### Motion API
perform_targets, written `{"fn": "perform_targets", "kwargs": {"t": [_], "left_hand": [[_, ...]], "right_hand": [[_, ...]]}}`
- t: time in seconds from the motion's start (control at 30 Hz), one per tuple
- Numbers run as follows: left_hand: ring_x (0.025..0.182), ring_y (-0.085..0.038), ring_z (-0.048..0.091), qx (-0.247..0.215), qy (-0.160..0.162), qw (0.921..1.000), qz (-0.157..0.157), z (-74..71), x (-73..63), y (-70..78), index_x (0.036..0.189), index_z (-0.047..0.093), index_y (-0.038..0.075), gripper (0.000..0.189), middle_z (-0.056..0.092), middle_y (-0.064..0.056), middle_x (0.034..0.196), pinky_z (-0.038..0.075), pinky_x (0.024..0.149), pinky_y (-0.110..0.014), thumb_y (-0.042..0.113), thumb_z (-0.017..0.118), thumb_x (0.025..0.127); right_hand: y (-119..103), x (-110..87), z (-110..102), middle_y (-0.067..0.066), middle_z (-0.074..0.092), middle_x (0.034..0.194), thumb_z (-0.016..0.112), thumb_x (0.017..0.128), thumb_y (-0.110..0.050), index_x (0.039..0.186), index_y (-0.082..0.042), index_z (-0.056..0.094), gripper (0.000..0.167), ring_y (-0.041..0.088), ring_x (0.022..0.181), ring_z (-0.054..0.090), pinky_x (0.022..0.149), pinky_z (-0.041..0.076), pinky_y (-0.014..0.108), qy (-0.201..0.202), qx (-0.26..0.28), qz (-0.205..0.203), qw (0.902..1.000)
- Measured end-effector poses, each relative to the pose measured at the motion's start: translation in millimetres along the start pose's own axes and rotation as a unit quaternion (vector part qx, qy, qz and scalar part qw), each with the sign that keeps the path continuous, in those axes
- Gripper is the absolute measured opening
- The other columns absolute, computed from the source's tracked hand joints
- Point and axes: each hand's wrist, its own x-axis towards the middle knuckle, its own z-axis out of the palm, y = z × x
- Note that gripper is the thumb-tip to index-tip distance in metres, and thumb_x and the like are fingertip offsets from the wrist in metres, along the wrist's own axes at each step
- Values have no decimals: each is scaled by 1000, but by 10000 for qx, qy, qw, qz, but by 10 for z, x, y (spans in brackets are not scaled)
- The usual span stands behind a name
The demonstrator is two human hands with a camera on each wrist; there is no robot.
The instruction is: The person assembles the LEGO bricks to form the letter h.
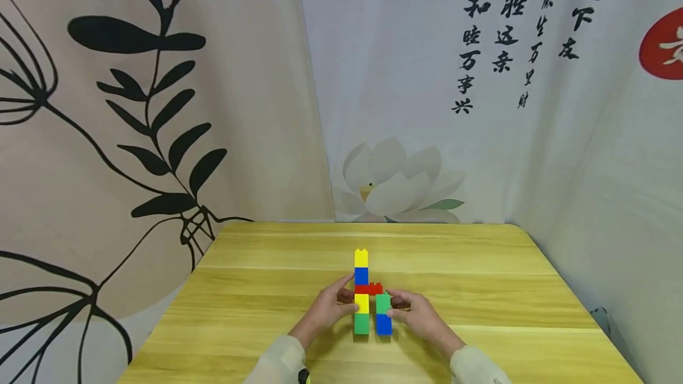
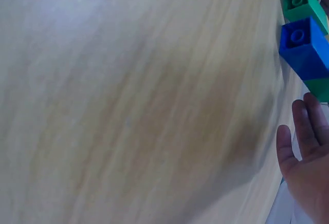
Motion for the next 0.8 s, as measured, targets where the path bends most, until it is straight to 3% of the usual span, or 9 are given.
{"fn": "perform_targets", "kwargs": {"t": [0.47,0.63,0.8], "left_hand": [[101,-24,61,25,-252,9988,-430,3,-73,-51,148,45,3,65,66,-5,108,49,94,-48,9,74,90],[101,-24,61,91,-232,9989,-396,-18,-81,-56,146,46,2,62,66,-6,109,50,94,-49,11,73,91],[106,-29,59,260,-115,9993,-233,-176,-93,-30,146,44,-1,57,62,-15,118,49,93,-50,16,67,96]], "right_hand": [[90,5,63,17,65,120,69,94,-15,132,3,59,43,31,107,62,92,52,47,-127,-165,124,9997],[67,-9,47,15,65,121,66,97,-17,133,1,59,42,31,108,61,91,52,47,-63,-285,195,9994],[47,-14,-53,15,66,119,65,97,-18,133,3,59,42,33,109,61,90,52,46,246,-474,143,9985]]}}
